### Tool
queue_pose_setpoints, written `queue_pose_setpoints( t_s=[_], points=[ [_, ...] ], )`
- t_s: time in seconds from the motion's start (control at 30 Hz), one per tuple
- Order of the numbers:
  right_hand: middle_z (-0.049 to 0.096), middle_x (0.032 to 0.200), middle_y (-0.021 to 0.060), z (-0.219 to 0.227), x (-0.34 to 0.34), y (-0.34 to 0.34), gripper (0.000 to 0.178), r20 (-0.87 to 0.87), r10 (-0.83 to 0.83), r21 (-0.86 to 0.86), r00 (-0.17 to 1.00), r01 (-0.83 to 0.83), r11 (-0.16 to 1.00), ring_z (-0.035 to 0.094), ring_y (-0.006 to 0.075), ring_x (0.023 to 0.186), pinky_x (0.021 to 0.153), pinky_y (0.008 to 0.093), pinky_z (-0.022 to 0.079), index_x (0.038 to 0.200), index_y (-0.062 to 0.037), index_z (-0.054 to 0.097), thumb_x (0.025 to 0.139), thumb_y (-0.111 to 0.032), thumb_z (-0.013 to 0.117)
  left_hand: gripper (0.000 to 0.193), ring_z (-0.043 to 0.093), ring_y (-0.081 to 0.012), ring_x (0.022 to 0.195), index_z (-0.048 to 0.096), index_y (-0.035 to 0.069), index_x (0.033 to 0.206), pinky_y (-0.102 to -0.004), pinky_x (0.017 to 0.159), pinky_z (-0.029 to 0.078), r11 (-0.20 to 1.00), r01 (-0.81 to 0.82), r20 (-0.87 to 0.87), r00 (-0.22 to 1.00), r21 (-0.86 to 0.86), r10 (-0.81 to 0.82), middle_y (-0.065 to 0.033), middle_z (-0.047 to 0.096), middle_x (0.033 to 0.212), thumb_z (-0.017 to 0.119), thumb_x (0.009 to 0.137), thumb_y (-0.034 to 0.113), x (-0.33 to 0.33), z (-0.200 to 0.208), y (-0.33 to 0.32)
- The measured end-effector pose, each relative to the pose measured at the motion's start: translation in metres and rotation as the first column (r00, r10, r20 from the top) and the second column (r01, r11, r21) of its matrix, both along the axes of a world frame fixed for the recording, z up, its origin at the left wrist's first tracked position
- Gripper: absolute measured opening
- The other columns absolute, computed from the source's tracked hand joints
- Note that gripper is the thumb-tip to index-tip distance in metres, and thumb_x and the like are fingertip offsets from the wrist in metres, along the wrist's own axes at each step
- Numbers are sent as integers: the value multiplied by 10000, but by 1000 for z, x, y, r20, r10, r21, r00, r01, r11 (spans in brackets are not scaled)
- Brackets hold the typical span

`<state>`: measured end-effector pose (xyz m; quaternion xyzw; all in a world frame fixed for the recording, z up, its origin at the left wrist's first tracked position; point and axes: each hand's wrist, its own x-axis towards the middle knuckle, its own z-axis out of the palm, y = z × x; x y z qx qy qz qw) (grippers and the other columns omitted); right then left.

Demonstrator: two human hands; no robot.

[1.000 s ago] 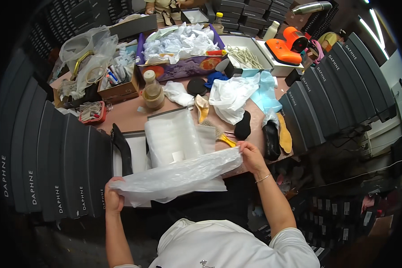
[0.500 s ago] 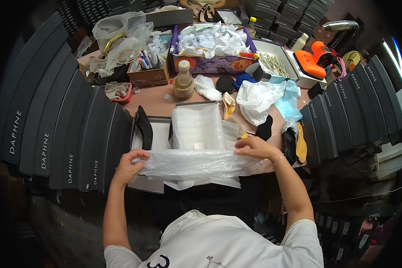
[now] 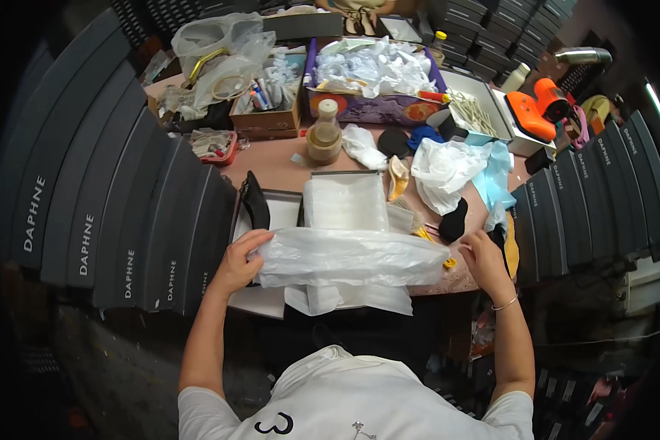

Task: Packing a pair of black high-heeled shoes into a shoe box using tissue paper and protective inserts.

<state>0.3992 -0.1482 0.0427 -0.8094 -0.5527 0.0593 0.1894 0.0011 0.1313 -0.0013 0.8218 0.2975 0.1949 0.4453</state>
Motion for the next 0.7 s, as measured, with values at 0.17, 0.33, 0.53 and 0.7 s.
queue_pose_setpoints(
  t_s=[0.17,0.33,0.53,0.7],
  points=[
    [624,1122,210,20,-82,133,673,-26,583,303,812,-549,779,592,376,1038,889,410,486,1320,-22,486,774,-290,775,481,591,-260,1138,615,2,1217,-323,983,439,997,78,6,997,-4,-78,-162,597,1239,566,739,33,9,38,-6],
    [625,752,228,-32,-76,161,345,-384,560,-130,734,-643,755,604,394,724,677,446,470,927,23,624,790,-268,749,496,596,-141,1048,533,39,1329,-261,872,488,971,-163,181,964,-174,194,-92,612,1188,571,838,-18,-22,40,15],
    [467,610,96,-31,-59,132,331,-561,183,-126,807,-302,945,451,163,564,546,335,397,872,28,607,847,-282,722,491,636,-380,984,536,-15,1251,-428,842,505,968,-250,-375,896,23,240,-246,648,1015,696,838,197,-32,-26,-13],
    [451,610,11,-21,-61,120,287,-672,171,-106,721,-322,941,410,99,580,526,304,368,867,31,608,874,-245,689,470,645,-385,927,578,-36,1183,-435,840,503,990,-51,-447,888,133,106,-226,662,949,713,826,238,-5,15,-6]
  ],
)
